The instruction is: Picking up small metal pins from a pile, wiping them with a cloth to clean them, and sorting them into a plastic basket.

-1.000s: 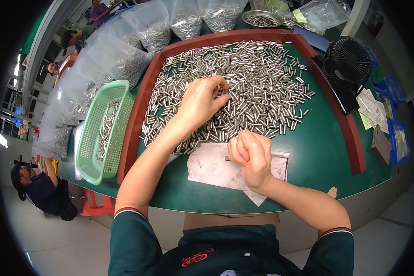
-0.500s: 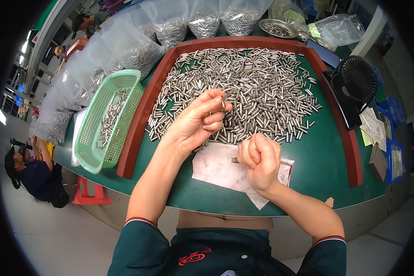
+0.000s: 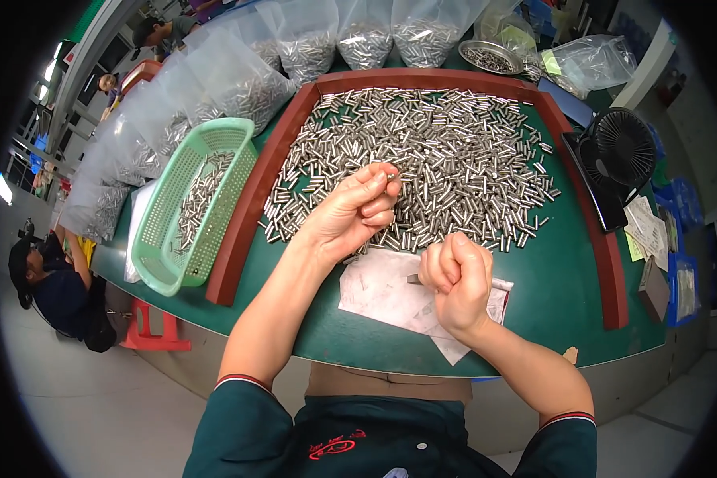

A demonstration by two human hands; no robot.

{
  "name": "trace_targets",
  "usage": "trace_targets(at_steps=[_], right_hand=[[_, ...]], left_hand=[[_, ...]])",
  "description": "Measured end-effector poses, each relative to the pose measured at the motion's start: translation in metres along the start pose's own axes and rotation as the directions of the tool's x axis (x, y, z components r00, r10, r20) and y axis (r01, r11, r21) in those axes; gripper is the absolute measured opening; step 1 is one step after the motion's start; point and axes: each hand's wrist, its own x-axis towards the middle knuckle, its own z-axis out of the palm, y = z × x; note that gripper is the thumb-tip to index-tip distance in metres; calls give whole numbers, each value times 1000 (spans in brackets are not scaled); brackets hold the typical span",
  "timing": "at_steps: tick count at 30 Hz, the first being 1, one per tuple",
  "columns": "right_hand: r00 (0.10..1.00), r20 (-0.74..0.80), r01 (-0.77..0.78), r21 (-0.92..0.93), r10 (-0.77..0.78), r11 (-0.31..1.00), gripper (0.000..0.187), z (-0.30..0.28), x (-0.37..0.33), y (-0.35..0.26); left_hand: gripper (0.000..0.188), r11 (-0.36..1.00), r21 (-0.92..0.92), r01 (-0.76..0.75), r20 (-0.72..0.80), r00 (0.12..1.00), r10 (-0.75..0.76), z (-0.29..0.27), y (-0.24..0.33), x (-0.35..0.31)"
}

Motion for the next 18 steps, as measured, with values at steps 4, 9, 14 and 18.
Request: trace_targets(at_steps=[4,9,14,18], right_hand=[[1000,0,-4,5,4,1000,40,0,0,0],[1000,-21,22,-19,-22,1000,41,3,1,2],[1000,-6,13,-30,-13,999,40,1,0,3],[999,13,43,-34,-43,998,38,1,-3,3]], left_hand=[[24,1000,-9,16,20,1000,-16,3,1,-1],[30,999,-7,46,4,999,-46,7,1,-3],[31,996,-23,91,-30,995,-92,11,1,-5],[27,986,157,61,-170,985,-34,24,-2,-4]])
